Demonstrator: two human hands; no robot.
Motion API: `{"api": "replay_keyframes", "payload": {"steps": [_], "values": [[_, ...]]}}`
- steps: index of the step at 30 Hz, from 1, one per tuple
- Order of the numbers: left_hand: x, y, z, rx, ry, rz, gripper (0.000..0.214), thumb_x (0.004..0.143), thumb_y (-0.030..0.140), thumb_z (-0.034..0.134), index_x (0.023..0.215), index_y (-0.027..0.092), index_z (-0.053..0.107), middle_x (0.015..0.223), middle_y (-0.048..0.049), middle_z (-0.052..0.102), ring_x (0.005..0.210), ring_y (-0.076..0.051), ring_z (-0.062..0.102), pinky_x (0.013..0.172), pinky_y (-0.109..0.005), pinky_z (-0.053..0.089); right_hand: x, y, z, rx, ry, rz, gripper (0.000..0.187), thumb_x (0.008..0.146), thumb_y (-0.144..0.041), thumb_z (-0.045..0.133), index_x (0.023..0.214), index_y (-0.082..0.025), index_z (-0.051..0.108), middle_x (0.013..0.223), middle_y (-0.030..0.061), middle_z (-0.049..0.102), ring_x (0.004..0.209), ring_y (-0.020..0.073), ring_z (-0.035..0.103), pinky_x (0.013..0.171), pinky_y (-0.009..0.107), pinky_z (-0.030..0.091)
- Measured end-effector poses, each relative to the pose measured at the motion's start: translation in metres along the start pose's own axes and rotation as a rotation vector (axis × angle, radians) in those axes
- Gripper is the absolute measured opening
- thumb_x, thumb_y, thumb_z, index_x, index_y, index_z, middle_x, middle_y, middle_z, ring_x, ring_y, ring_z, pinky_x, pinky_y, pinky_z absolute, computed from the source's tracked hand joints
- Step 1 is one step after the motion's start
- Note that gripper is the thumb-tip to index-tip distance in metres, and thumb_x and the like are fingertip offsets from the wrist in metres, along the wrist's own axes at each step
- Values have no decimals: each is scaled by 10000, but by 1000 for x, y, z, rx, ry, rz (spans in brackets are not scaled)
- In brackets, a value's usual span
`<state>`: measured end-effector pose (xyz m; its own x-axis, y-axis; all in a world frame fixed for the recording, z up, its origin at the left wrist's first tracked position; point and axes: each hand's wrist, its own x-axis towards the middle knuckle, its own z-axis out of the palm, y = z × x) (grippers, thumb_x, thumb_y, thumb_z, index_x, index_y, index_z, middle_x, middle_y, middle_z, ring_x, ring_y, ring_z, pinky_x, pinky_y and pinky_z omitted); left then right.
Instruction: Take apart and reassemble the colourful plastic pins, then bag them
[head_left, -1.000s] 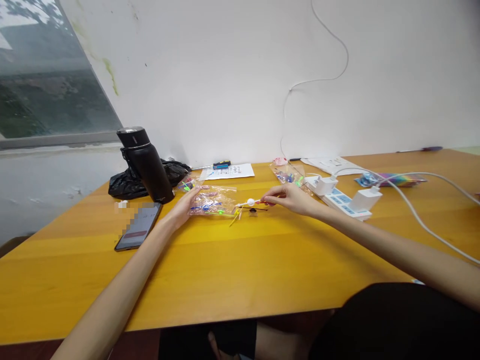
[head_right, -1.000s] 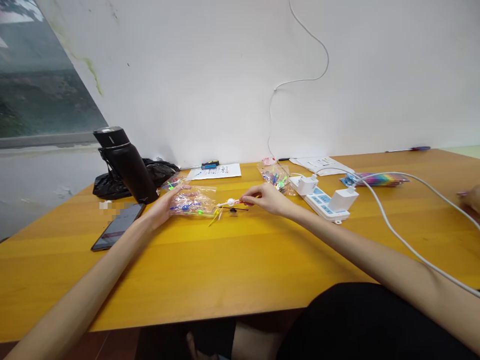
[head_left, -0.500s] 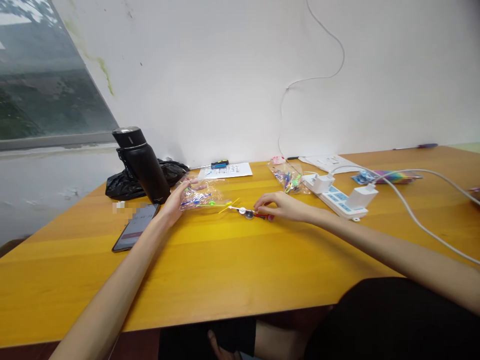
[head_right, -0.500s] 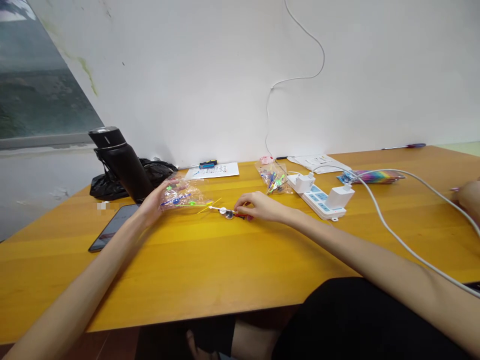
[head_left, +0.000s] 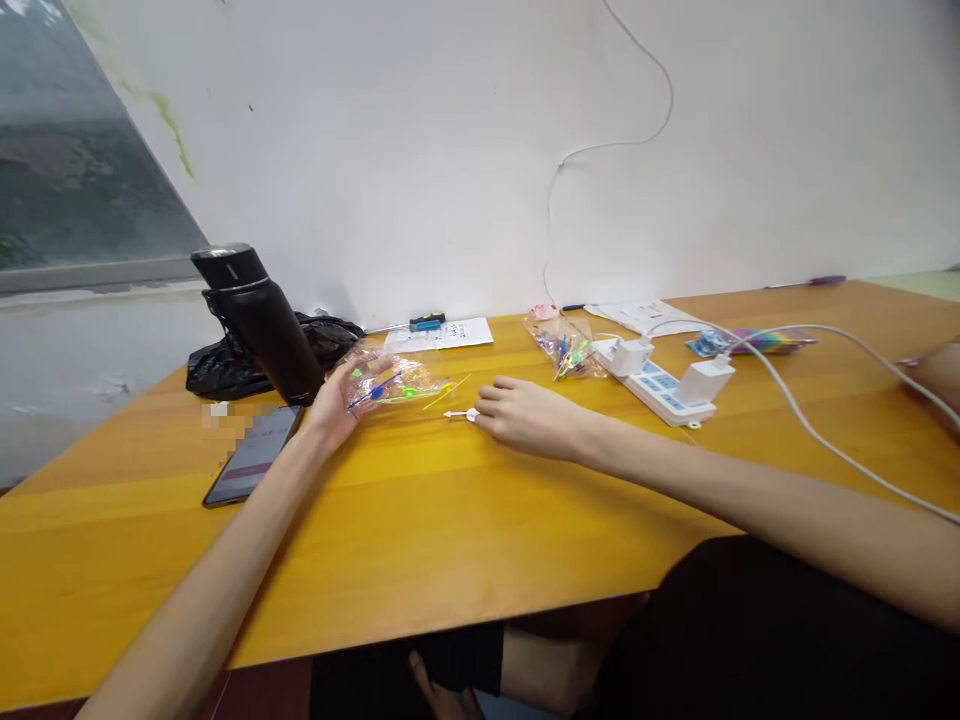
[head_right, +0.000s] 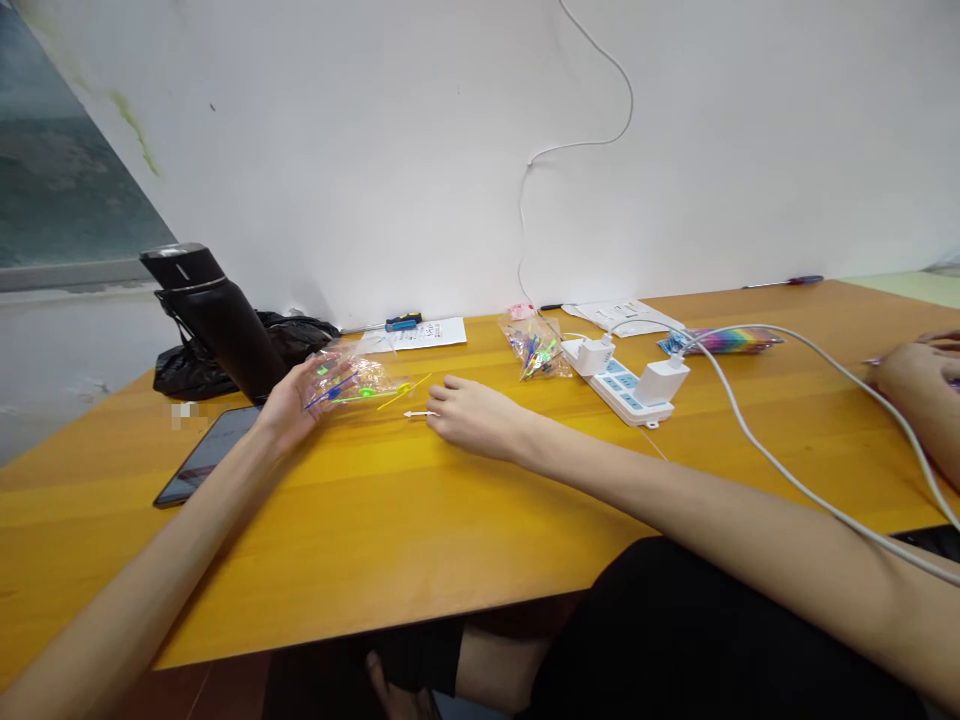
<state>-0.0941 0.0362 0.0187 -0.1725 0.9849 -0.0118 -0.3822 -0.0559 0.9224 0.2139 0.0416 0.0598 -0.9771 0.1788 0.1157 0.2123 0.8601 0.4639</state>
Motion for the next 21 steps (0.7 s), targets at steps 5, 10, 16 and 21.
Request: {"api": "replay_keyframes", "payload": {"steps": [5, 10, 16, 21], "values": [[-1, -3, 2, -39, -21, -14, 233, 943, 325, 584, 1103, 186, 680, 1277, -105, 721, 993, -232, 758, 731, -308, 640, 13, -28, -22, -34, 45, -100, 227, 1002, -118, 521, 894, -198, 704, 900, 74, 728, 884, 235, 621, 829, 367, 451], [-6, -6, 8, -88, -46, -27, 211, 954, 317, 577, 1096, 201, 682, 1307, -86, 712, 1035, -231, 751, 751, -292, 640, 22, -40, -31, 50, 91, -142, 240, 1023, -160, 490, 894, -188, 690, 878, 73, 716, 863, 233, 611, 825, 365, 446], [-8, -10, 13, -111, -84, -40, 236, 978, 332, 559, 1130, 200, 683, 1345, -94, 697, 1105, -230, 729, 878, -312, 623, 11, -11, -28, 366, 362, 156, 256, 1038, -235, 450, 908, -172, 662, 884, 75, 691, 849, 206, 582, 819, 347, 426], [-9, -10, 13, -127, -124, -64, 253, 990, 346, 546, 1157, 211, 681, 1365, -93, 687, 1092, -229, 734, 739, -261, 625, -4, 13, -15, 709, 536, 544, 202, 1025, -232, 470, 953, -176, 650, 943, 65, 672, 855, 182, 582, 782, 317, 450]]}}
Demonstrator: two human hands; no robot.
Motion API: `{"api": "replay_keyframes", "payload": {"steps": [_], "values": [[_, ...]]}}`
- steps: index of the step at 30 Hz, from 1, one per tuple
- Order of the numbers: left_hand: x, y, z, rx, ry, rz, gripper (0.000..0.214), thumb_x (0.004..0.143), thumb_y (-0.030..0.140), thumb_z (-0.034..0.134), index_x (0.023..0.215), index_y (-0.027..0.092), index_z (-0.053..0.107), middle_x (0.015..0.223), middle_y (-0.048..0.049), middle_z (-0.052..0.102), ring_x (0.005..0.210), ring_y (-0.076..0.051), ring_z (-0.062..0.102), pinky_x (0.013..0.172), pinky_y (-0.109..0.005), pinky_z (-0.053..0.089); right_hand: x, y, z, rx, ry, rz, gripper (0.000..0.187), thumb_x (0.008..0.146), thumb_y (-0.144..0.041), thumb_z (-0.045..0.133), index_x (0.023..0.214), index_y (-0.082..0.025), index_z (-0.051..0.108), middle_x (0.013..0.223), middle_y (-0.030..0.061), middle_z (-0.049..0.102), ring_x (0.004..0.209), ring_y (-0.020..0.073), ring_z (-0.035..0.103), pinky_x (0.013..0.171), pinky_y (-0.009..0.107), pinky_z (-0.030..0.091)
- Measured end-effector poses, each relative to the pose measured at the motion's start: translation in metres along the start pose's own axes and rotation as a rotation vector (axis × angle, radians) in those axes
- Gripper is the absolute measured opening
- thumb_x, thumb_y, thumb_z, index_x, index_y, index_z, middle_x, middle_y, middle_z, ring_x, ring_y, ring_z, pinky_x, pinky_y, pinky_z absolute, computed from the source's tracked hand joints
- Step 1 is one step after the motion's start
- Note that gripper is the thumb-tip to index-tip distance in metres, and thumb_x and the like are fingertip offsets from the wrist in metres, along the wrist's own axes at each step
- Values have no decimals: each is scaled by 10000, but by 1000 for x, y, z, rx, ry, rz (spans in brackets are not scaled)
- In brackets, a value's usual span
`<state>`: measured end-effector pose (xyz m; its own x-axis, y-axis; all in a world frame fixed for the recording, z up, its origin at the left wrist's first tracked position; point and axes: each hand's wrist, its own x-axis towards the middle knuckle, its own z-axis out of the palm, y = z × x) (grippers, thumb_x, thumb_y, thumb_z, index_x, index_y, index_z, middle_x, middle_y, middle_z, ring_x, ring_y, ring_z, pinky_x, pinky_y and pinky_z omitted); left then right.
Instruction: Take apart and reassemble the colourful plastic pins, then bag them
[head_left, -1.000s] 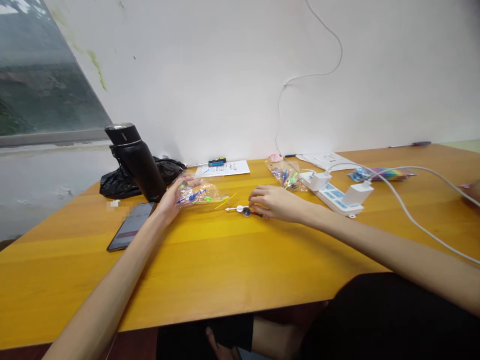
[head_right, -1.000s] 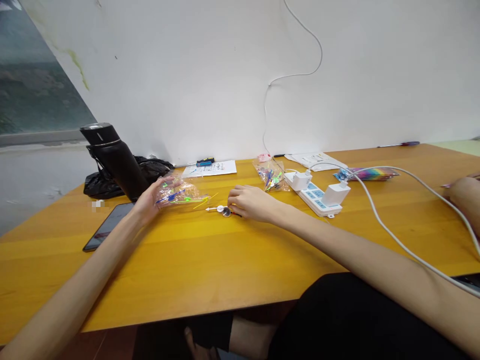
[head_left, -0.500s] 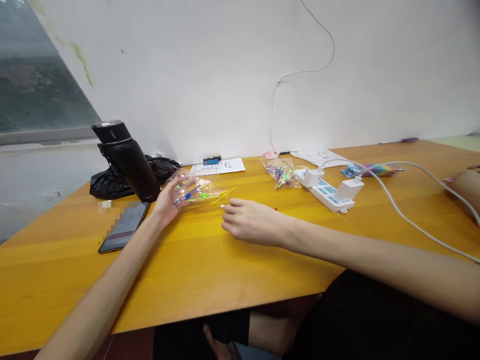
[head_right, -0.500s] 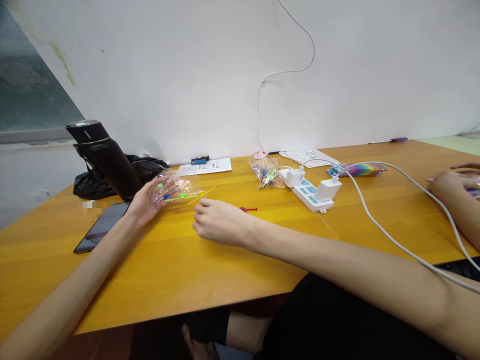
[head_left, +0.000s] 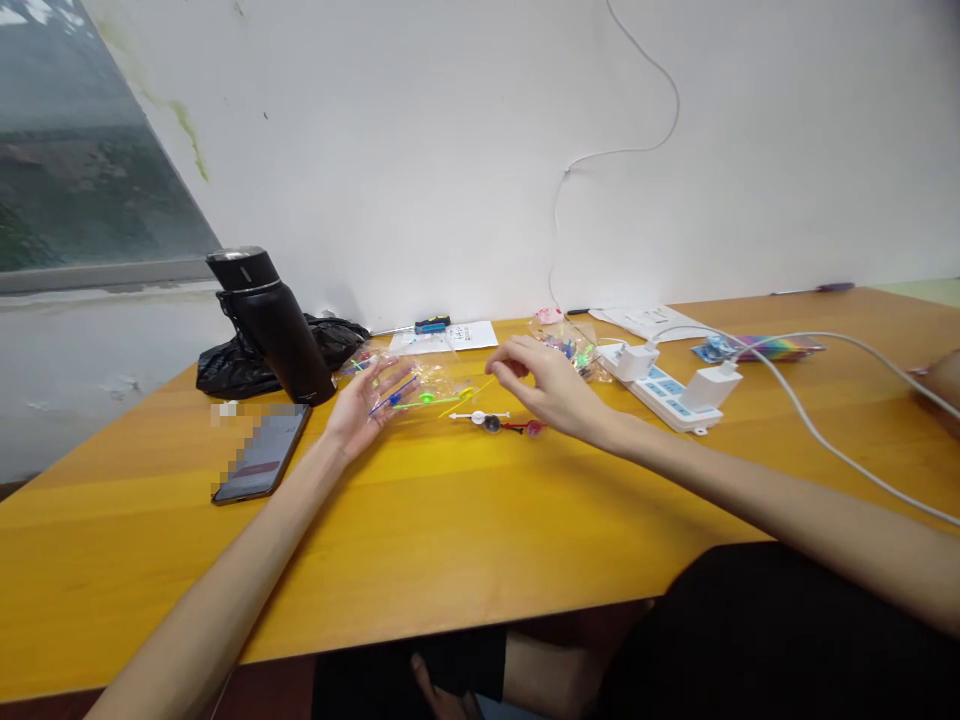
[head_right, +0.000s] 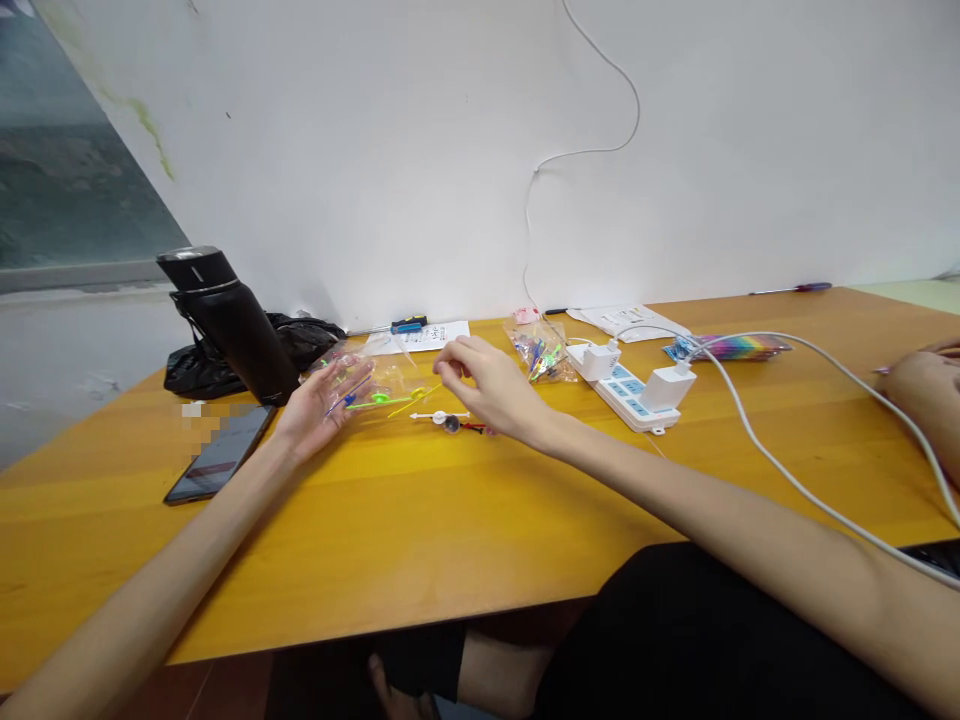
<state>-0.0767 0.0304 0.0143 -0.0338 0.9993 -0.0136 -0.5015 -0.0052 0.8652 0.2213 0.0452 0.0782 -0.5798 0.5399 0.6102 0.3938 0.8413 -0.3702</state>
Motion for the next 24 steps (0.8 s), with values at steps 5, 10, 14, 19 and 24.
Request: {"api": "replay_keyframes", "payload": {"steps": [5, 10, 14, 19, 24], "values": [[-1, -4, 3, -18, -24, -34, 265, 996, 343, 534, 1173, 213, 682, 1382, -89, 677, 1110, -246, 729, 781, -304, 633, -4, 12, 2, 89, -70, 58, 191, 1024, -279, 524, 1048, -203, 697, 1032, 70, 672, 913, 189, 617, 852, 345, 493], [-1, -8, 6, -19, -30, -47, 264, 994, 363, 546, 1167, 219, 686, 1375, -84, 682, 1111, -245, 726, 859, -340, 625, -6, 10, 5, 139, -209, -35, 267, 1011, -309, 572, 1254, -274, 676, 1251, 86, 632, 1210, 237, 591, 1095, 449, 451], [-3, -8, 9, -19, -33, -59, 254, 1001, 364, 535, 1141, 215, 685, 1368, -87, 685, 1115, -248, 726, 874, -350, 623, -9, 16, 8, 215, -351, 34, 292, 1012, -330, 564, 1264, -236, 680, 1112, 72, 726, 925, 178, 690, 881, 356, 566], [-1, -8, 7, -18, -28, -44, 244, 986, 356, 562, 1133, 207, 687, 1367, -96, 684, 1142, -258, 717, 879, -347, 620, -7, 26, 7, 230, -363, 152, 288, 1007, -359, 559, 1202, -212, 712, 886, 28, 766, 749, 147, 689, 714, 287, 553], [3, 5, 0, 12, 67, 61, 228, 963, 327, 575, 1107, 191, 688, 1319, -102, 708, 1085, -249, 736, 782, -309, 621, -7, 43, 3, 177, -270, 203, 287, 980, -328, 581, 1194, -196, 718, 945, 56, 784, 829, 172, 718, 792, 318, 542]]}}
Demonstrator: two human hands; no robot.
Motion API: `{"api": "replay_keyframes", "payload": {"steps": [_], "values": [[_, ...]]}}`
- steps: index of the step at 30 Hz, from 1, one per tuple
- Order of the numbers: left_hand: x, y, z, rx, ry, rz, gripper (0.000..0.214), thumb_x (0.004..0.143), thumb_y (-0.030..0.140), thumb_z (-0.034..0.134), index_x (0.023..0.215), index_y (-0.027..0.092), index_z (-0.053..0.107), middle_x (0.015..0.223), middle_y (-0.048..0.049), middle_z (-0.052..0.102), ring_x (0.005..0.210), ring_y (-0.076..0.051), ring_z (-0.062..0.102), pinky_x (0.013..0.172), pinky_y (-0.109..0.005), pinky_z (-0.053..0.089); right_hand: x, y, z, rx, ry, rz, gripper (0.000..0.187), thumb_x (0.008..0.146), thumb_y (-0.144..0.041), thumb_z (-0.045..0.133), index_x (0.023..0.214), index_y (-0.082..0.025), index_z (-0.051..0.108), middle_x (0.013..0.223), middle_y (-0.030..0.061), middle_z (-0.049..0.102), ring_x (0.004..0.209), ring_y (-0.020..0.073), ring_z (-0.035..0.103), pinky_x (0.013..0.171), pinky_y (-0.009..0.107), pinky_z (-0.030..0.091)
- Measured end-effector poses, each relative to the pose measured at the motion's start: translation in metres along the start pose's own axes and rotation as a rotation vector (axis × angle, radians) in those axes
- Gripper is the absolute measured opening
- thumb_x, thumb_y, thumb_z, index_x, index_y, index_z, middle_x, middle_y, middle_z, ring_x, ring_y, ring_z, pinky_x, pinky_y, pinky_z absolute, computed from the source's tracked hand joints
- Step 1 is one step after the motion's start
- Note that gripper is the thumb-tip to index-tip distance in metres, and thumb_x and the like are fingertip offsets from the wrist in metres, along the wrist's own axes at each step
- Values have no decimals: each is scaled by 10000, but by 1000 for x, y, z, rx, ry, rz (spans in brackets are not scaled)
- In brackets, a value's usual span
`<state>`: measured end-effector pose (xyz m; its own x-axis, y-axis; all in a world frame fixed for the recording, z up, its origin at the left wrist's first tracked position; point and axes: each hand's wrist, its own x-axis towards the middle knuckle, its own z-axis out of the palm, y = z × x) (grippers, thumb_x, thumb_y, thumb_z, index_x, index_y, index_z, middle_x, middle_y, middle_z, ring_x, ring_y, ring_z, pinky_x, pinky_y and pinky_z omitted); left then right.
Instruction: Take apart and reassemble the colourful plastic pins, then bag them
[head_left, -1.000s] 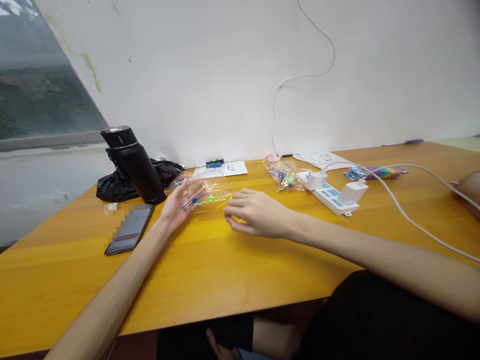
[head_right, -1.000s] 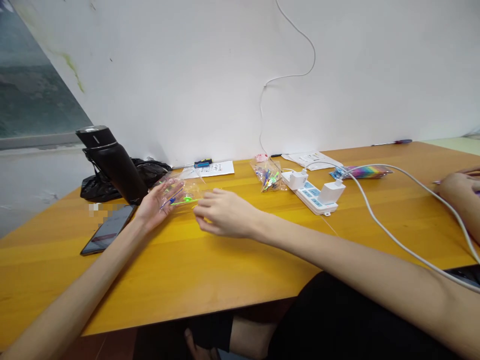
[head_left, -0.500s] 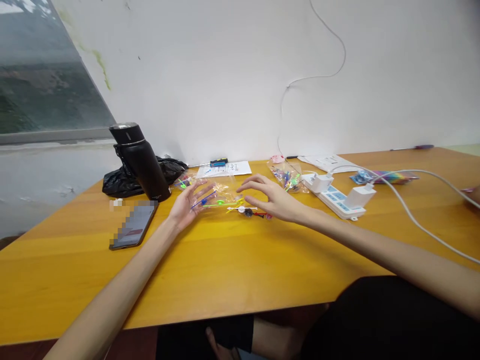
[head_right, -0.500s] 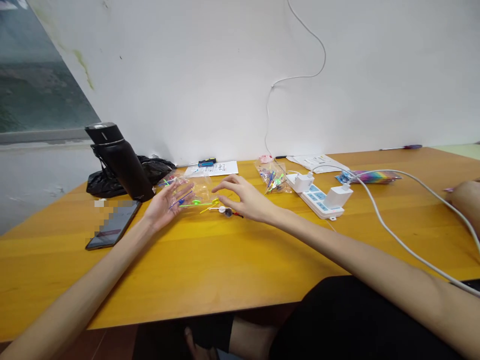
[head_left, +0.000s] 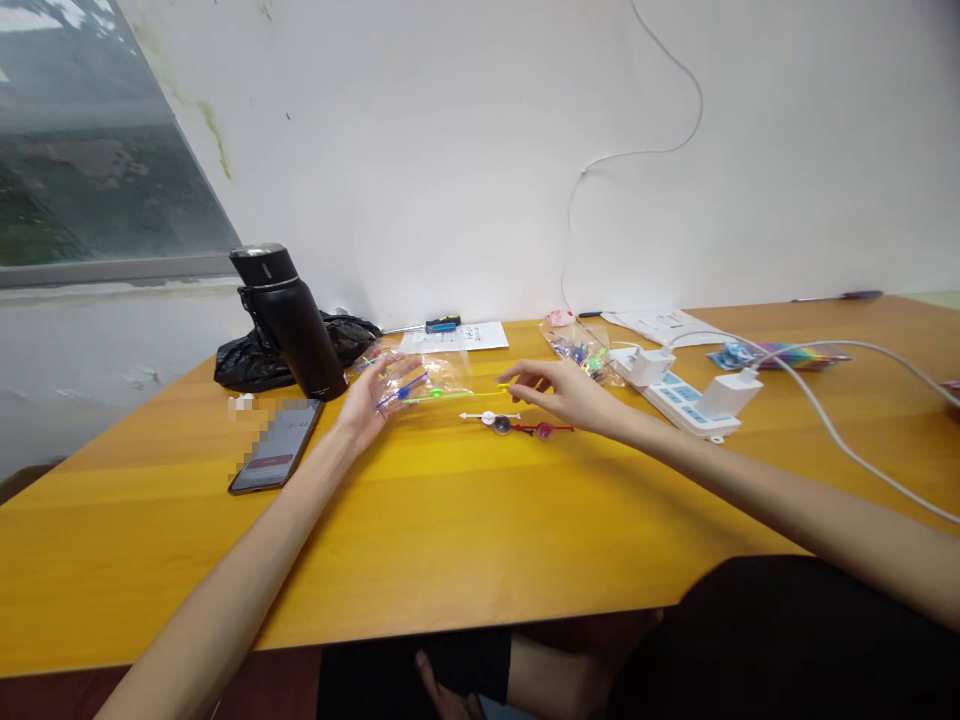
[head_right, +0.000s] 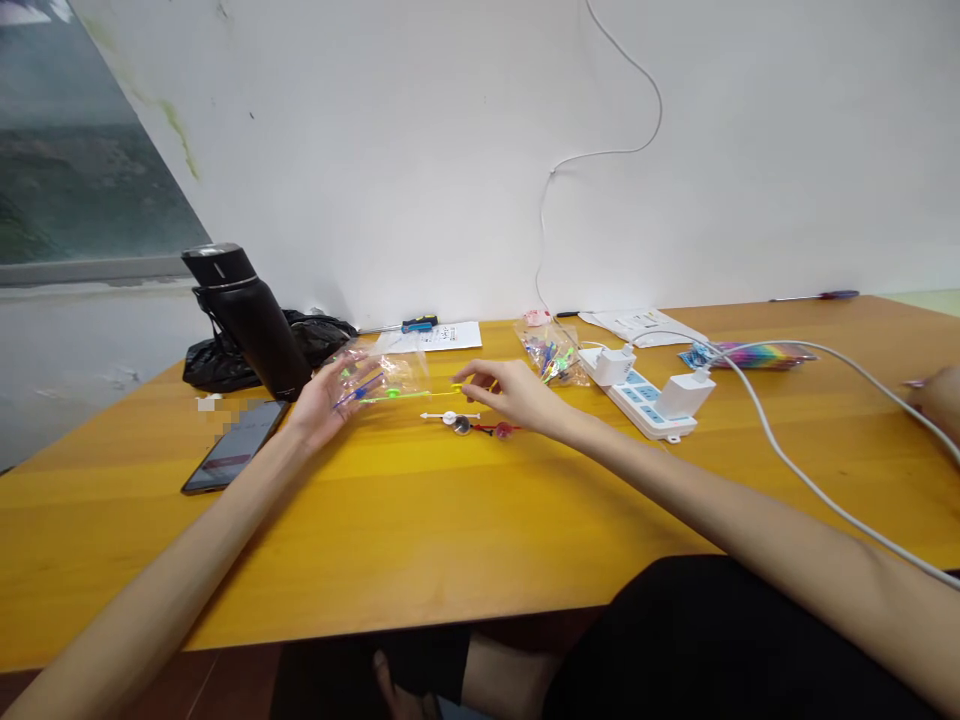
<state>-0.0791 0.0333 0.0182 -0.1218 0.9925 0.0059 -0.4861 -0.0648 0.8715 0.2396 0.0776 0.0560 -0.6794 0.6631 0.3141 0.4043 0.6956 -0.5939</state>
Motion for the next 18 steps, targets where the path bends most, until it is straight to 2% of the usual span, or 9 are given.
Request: {"api": "replay_keyframes", "payload": {"steps": [3, 6, 11, 13, 15, 18], "values": [[0, 11, -4, -30, 89, 100, 230, 972, 329, 530, 1060, 186, 688, 1369, -87, 682, 1097, -235, 730, 707, -265, 605, -1, 9, 1, -90, -25, 37, 261, 973, -316, 583, 1148, -197, 736, 960, 62, 784, 846, 191, 720, 798, 330, 533], [-1, 14, -6, -65, 131, 119, 253, 987, 321, 482, 1042, 187, 689, 1423, -76, 648, 1123, -217, 719, 690, -241, 596, -4, 14, 6, -164, -115, 23, 237, 963, -313, 604, 1107, -195, 751, 1015, 77, 783, 871, 213, 725, 799, 333, 528], [-3, -2, 2, -48, 56, 29, 234, 966, 336, 543, 1089, 197, 686, 1395, -91, 667, 1136, -242, 719, 720, -269, 611, -9, 19, 11, -246, -204, 51, 247, 961, -311, 608, 1118, -180, 747, 1021, 101, 768, 908, 248, 721, 834, 359, 528], [-5, -9, 8, -31, 7, -19, 231, 959, 350, 571, 1095, 202, 683, 1357, -94, 690, 1115, -255, 730, 773, -309, 627, -10, 20, 11, -274, -184, 42, 259, 960, -317, 606, 1138, -181, 737, 1069, 114, 750, 1004, 270, 701, 898, 391, 522], [-7, -14, 14, -20, -30, -65, 228, 960, 356, 579, 1096, 203, 679, 1330, -96, 705, 1106, -263, 736, 823, -343, 633, -10, 18, 10, -259, -107, 3, 258, 973, -315, 579, 1144, -190, 727, 1130, 119, 730, 1091, 276, 669, 961, 420, 507], [-12, -17, 21, -13, -58, -102, 229, 961, 356, 581, 1109, 205, 670, 1335, -102, 702, 1110, -271, 737, 854, -360, 634, -7, 6, 10, -155, 9, -69, 251, 1004, -305, 525, 1140, -210, 712, 1160, 96, 719, 1076, 237, 659, 955, 399, 511]]}}
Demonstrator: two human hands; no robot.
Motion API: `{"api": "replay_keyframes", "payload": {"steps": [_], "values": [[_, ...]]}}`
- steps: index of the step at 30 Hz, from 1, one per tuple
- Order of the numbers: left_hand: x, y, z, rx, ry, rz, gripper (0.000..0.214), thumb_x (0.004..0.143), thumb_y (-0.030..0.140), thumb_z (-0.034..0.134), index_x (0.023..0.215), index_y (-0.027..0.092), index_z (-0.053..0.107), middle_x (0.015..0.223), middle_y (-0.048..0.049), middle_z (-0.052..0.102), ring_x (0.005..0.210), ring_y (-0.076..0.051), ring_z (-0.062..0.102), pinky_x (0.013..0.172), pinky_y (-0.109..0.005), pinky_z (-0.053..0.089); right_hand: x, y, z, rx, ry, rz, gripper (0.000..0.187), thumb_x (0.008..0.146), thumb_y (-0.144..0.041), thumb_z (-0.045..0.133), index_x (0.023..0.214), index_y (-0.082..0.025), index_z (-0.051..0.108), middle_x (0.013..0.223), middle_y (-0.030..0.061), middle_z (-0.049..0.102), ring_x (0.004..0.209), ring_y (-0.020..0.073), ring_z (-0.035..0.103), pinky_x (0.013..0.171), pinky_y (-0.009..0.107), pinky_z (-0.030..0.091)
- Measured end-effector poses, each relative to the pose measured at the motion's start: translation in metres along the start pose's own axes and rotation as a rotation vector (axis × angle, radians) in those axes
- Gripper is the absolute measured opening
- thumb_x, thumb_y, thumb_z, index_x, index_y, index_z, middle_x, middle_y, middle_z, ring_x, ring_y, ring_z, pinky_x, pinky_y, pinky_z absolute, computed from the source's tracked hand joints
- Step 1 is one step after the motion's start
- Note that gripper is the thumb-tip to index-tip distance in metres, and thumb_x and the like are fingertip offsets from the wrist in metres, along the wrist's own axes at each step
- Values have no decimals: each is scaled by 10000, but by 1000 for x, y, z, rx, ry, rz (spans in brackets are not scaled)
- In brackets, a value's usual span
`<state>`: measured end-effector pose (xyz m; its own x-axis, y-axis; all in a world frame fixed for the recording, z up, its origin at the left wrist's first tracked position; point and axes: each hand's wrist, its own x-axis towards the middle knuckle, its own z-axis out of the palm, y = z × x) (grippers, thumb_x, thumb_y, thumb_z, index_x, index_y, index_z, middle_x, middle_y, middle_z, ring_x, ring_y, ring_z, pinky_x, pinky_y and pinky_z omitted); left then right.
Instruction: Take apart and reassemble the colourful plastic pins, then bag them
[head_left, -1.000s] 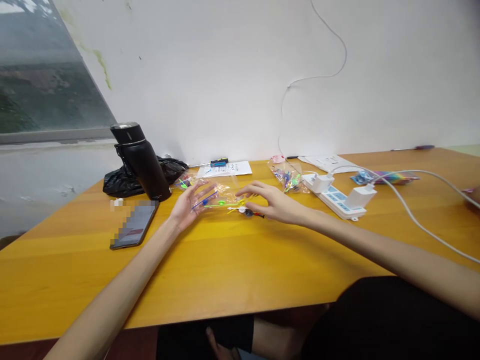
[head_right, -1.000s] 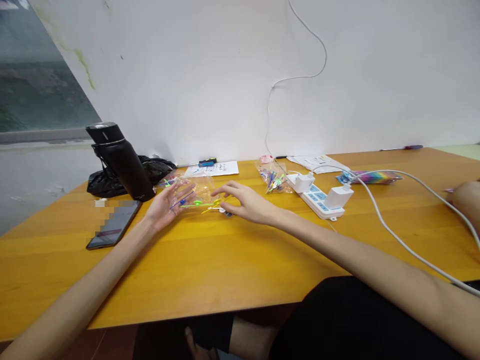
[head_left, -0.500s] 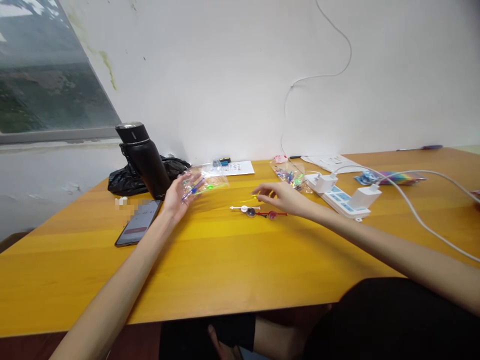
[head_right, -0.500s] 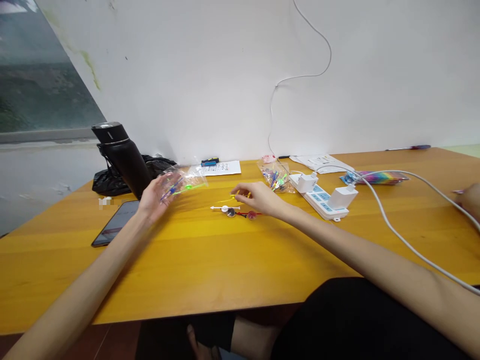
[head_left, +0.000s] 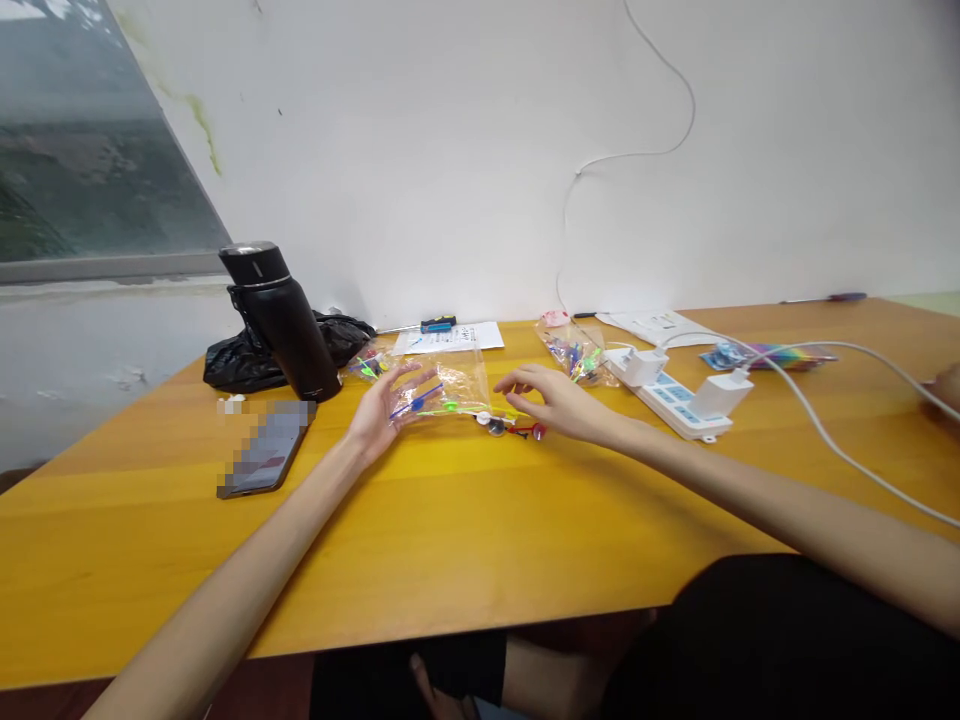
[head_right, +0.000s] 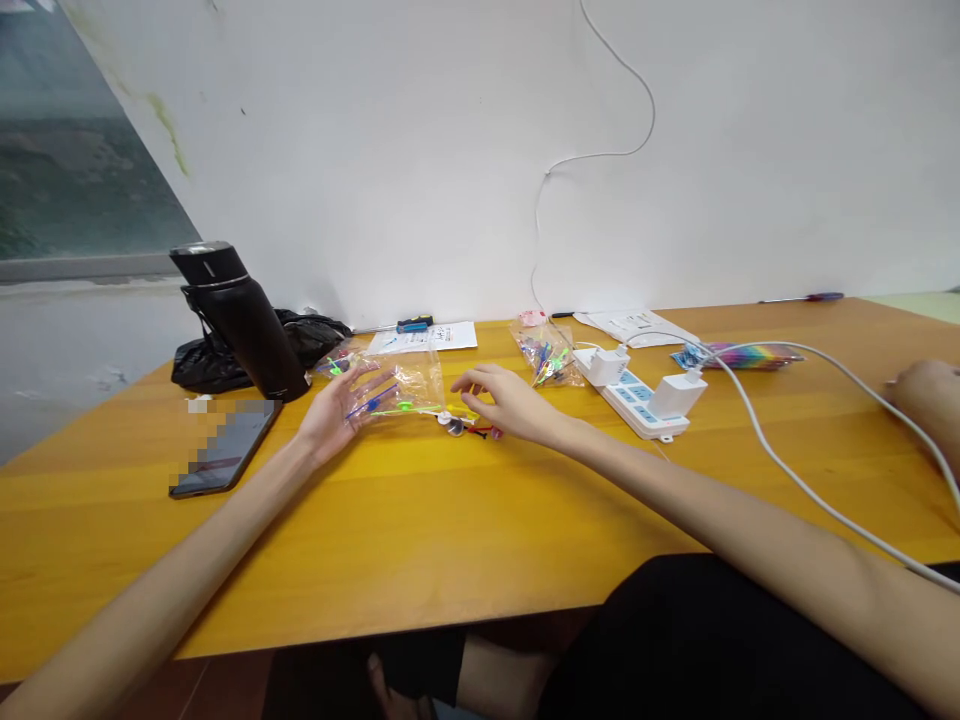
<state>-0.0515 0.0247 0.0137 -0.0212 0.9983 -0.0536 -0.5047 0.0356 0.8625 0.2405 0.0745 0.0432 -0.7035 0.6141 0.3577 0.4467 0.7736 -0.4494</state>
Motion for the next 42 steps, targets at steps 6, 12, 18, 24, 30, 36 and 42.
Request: {"api": "replay_keyframes", "payload": {"steps": [6, 12, 18, 24, 30, 36, 42], "values": [[-6, 1, 7, 12, -24, -17, 237, 954, 366, 590, 1119, 210, 657, 1394, -103, 666, 1135, -296, 725, 909, -418, 622, 5, -25, -3, 138, 94, 86, 230, 1005, -353, 540, 1129, -223, 684, 924, 34, 709, 736, 161, 609, 678, 308, 519], [-6, 0, 6, 10, -30, -19, 267, 947, 380, 605, 1149, 212, 654, 1398, -113, 659, 1134, -304, 725, 921, -428, 616, 4, -30, -8, 235, 29, 191, 295, 1003, -402, 545, 1199, -237, 690, 862, 32, 678, 632, 133, 587, 505, 249, 498], [-8, -4, 7, 47, -123, -33, 287, 951, 426, 615, 1165, 237, 649, 1443, -106, 627, 1175, -326, 702, 868, -422, 619, 5, -42, -5, 268, -59, 191, 350, 1017, -338, 521, 1291, -198, 686, 746, 11, 663, 597, 115, 577, 516, 229, 463], [-10, -5, 10, 85, -189, -50, 323, 959, 460, 607, 1207, 256, 648, 1477, -101, 599, 1230, -338, 667, 890, -439, 613, 7, -42, -2, 207, 28, 111, 285, 992, -318, 564, 1133, -204, 784, 847, 35, 752, 676, 143, 614, 664, 287, 497], [-13, -8, 14, 89, -220, -73, 338, 964, 459, 606, 1226, 250, 646, 1473, -104, 602, 1210, -323, 680, 906, -439, 611, 8, -35, 0, 296, -72, -20, 312, 1008, -281, 563, 1267, -252, 734, 1225, 47, 756, 1027, 198, 712, 950, 352, 542], [-15, -17, 19, 86, -245, -102, 348, 979, 491, 577, 1215, 251, 663, 1450, -97, 624, 1260, -306, 651, 932, -415, 600, 6, -28, 7, 348, -203, -74, 378, 966, -254, 655, 1342, -271, 689, 1221, 49, 758, 1046, 188, 720, 948, 334, 559], [-17, -17, 22, 85, -290, -111, 375, 982, 507, 566, 1242, 252, 656, 1492, -119, 582, 1251, -351, 653, 953, -499, 588, 8, -30, 9, 342, -140, -118, 245, 945, -313, 702, 1169, -248, 778, 1097, 46, 792, 955, 184, 723, 860, 320, 560]]}}
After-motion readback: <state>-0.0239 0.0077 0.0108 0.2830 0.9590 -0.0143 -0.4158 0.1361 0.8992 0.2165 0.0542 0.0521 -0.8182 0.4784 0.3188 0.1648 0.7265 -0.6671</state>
